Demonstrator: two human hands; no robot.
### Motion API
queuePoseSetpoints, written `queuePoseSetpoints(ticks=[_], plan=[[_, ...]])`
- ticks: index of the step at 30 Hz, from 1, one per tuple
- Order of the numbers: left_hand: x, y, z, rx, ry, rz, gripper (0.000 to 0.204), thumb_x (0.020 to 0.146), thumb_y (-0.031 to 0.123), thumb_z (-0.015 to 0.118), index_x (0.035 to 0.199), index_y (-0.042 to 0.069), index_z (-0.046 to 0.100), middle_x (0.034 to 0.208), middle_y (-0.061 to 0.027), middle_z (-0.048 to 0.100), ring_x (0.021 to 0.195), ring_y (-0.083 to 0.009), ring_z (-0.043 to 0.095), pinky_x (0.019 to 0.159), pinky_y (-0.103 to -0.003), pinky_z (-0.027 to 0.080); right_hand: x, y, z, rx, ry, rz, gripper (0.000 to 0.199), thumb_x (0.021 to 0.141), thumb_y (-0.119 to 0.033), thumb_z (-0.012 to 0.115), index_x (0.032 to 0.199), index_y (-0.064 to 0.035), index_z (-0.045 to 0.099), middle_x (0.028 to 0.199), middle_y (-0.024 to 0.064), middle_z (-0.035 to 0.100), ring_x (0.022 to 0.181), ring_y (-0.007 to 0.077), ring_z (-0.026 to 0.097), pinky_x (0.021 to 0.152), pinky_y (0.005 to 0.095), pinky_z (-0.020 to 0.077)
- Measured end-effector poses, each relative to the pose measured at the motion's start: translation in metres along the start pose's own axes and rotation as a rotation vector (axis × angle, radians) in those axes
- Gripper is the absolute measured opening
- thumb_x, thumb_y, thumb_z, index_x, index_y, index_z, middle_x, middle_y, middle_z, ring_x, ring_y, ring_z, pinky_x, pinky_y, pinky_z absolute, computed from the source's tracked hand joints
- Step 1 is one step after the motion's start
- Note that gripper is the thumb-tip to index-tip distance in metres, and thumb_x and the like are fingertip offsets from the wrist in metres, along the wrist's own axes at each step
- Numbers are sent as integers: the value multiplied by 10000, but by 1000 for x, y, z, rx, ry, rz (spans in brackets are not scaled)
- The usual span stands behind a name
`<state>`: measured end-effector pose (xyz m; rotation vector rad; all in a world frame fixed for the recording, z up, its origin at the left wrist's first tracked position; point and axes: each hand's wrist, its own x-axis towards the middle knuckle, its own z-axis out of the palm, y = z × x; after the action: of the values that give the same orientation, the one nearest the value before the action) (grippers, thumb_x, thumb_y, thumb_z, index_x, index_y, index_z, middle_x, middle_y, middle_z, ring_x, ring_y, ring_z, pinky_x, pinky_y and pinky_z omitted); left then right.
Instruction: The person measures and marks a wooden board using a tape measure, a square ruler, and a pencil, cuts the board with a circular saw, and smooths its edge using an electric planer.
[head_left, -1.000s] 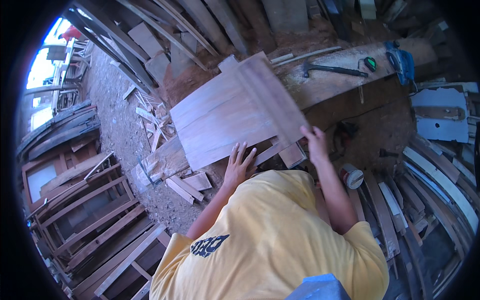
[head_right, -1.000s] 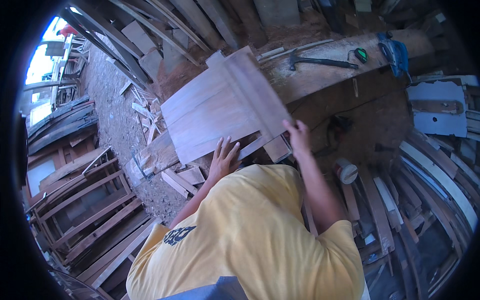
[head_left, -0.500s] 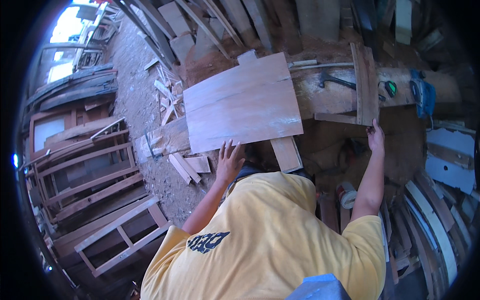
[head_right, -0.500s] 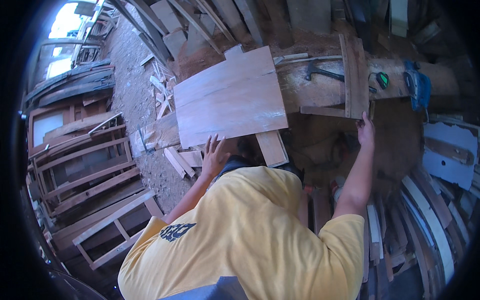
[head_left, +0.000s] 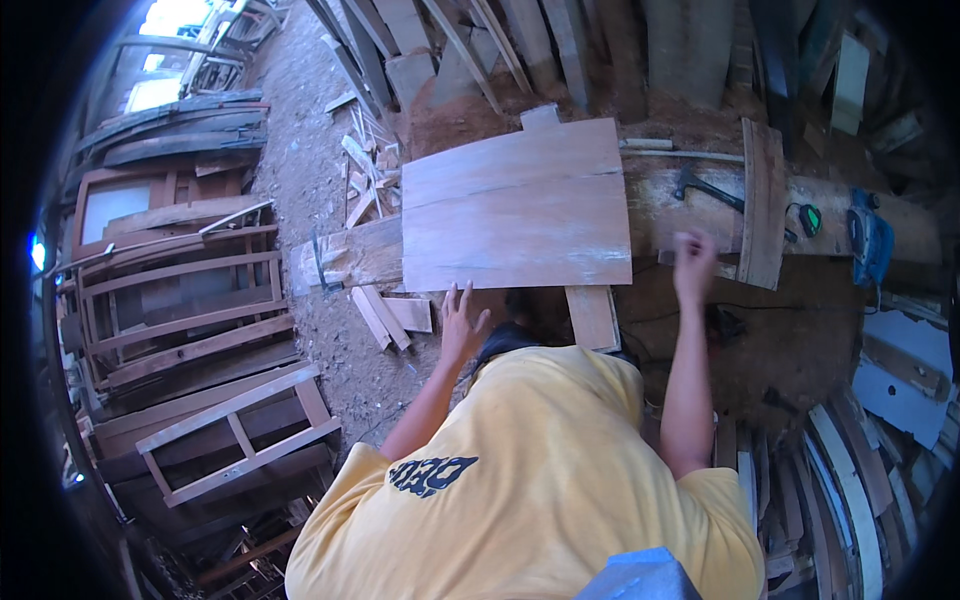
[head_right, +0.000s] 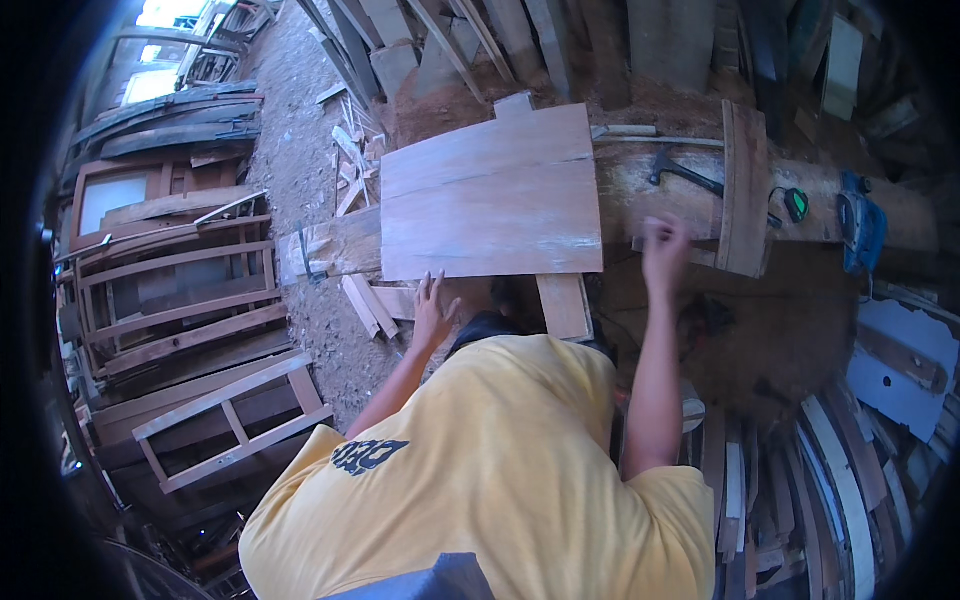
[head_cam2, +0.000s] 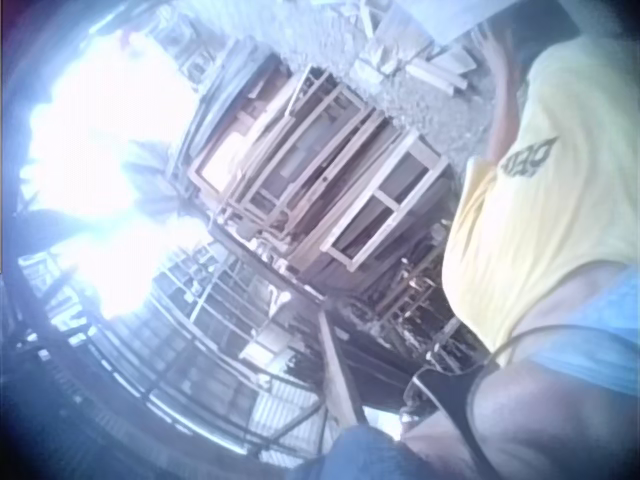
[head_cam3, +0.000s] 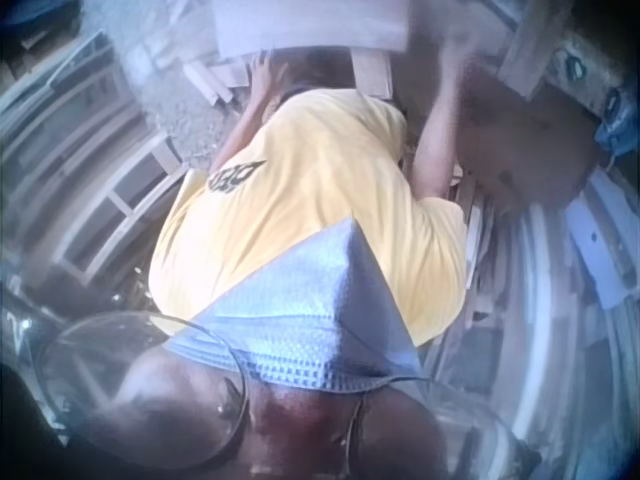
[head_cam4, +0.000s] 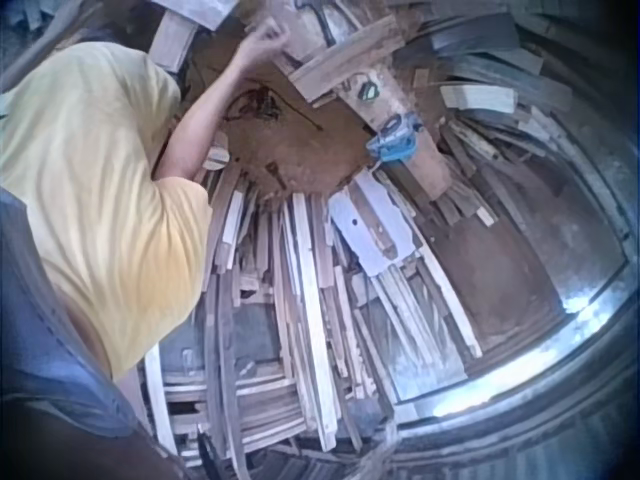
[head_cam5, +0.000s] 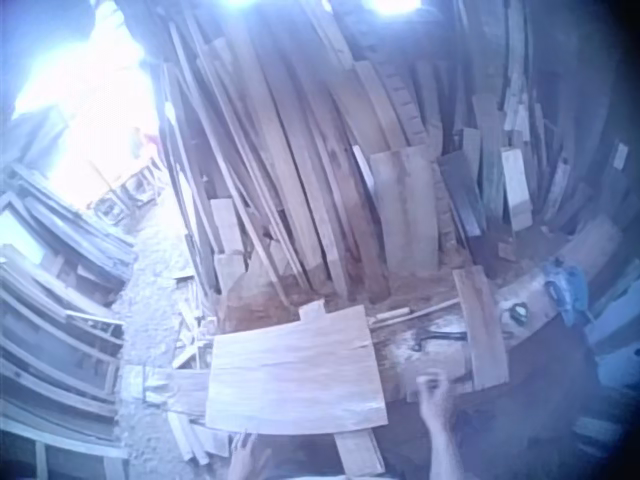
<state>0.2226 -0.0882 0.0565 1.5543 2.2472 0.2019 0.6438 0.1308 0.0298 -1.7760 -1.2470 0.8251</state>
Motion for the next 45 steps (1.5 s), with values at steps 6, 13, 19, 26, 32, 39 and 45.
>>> queuePoseSetpoints(ticks=[6, 13, 19, 26, 32, 39, 45], plan=[[45, -28, -3, 121, -25, 14, 863, 904, 406, 741, 1596, 86, 337, 1561, -319, 385, 1411, -487, 417, 1173, -509, 370, 11, -12, 122, 53, -449, 374, 996, 831, -493, 823, 1499, 113, 399, 1435, 295, 548, 1314, 344, 564, 1020, 448, 500], [52, -3, -45, 171, -116, 63, 781, 788, 296, 762, 1456, 21, 462, 1208, -294, 584, 1110, -448, 621, 971, -500, 526, 0, -67, 76, 25, -444, 331, 622, 817, -354, 824, 1188, 114, 654, 1116, 218, 723, 992, 259, 705, 853, 376, 551], [55, -28, -139, 119, -113, 108, 976, 770, 309, 808, 1564, 36, 310, 1120, -293, 602, 1007, -463, 653, 887, -510, 562, -59, -279, 49, 223, -511, -182, 304, 916, -268, 740, 778, -65, 562, 695, -59, 512, 637, 45, 456, 570, 244, 358], [59, -110, -177, 33, 0, 258, 1156, 751, 313, 857, 1637, 51, 162, 1131, -323, 632, 943, -492, 682, 830, -530, 581, -134, -438, 149, 658, -585, -376, 316, 953, -245, 744, 774, -85, 539, 700, -35, 552, 623, 33, 520, 534, 227, 441], [67, -175, -166, -161, 145, 316, 1024, 797, 219, 790, 1621, 35, 210, 1044, -324, 645, 917, -502, 674, 807, -559, 561, -197, -524, 233, 724, -651, -304, 315, 937, -334, 750, 838, -117, 544, 724, -43, 523, 651, 30, 485, 584, 222, 415], [74, -205, -170, -383, 199, 388, 752, 814, 209, 766, 1458, 32, 420, 1072, -302, 636, 957, -542, 635, 829, -590, 541, -208, -553, 299, 634, -678, -339, 273, 933, -323, 699, 841, -92, 584, 707, -20, 559, 600, 62, 541, 510, 231, 426], [72, -208, -172, -358, 138, 302, 754, 806, 226, 784, 1449, 46, 434, 1142, -292, 627, 989, -536, 642, 848, -593, 551, -198, -561, 302, 666, -701, -400, 272, 993, -248, 644, 798, -64, 599, 691, -31, 558, 649, 54, 554, 652, 248, 486]])
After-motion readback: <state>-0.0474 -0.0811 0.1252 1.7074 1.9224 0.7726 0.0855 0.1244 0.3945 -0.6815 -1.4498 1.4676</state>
